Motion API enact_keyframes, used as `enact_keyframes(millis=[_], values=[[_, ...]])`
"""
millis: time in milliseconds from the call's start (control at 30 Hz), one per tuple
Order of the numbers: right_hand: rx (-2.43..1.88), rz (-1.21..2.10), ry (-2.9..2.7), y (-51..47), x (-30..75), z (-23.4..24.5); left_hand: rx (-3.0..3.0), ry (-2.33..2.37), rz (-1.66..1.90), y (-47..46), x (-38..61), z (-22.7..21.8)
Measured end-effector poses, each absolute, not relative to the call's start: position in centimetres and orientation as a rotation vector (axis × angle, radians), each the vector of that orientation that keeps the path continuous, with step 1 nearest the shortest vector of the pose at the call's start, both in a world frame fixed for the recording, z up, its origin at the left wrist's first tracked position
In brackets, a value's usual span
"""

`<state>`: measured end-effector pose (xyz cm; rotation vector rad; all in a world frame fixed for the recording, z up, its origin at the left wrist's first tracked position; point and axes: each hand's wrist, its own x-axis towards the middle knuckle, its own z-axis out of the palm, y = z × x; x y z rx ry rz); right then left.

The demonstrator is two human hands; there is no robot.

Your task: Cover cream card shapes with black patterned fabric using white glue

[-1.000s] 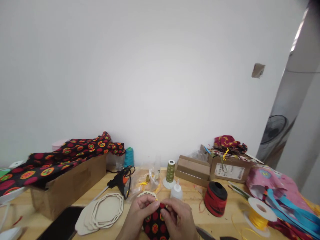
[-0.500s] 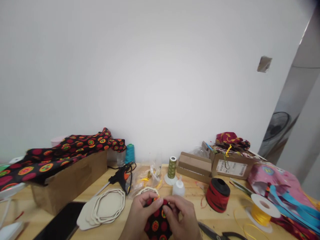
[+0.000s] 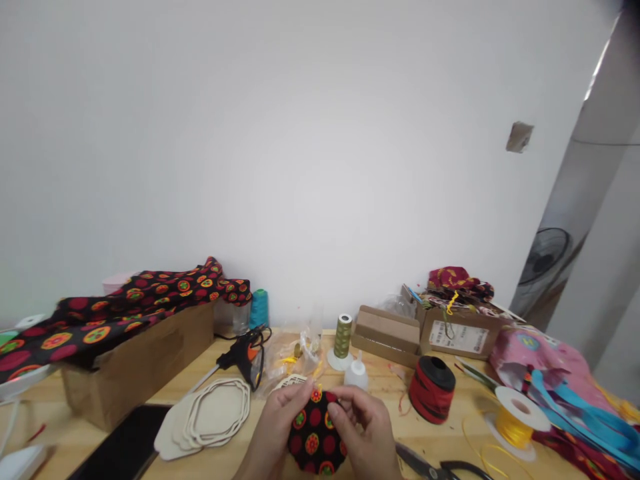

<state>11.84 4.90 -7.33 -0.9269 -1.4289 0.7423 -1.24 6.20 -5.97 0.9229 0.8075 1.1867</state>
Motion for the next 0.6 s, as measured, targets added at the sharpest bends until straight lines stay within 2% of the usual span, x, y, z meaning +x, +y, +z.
enact_keyframes(millis=[133,233,467,600], values=[[-0.908,0.854,-1.324,5.0,12.0,-7.2,0.721,0.624,1.094,6.0,-1.0,-5.5],[-0.921,0.828,-1.321,5.1,12.1,-7.2,0.668,0.624,1.172,5.9,-0.6,-5.2],[-0.954,0.623,-1.434,5.0,12.3,-7.1,0.753,0.703,1.172,6.0,-0.7,-5.3],[-0.941,0.363,-1.524,4.7,12.5,-6.3,0.705,0.679,1.208,6.0,-0.8,-5.3]])
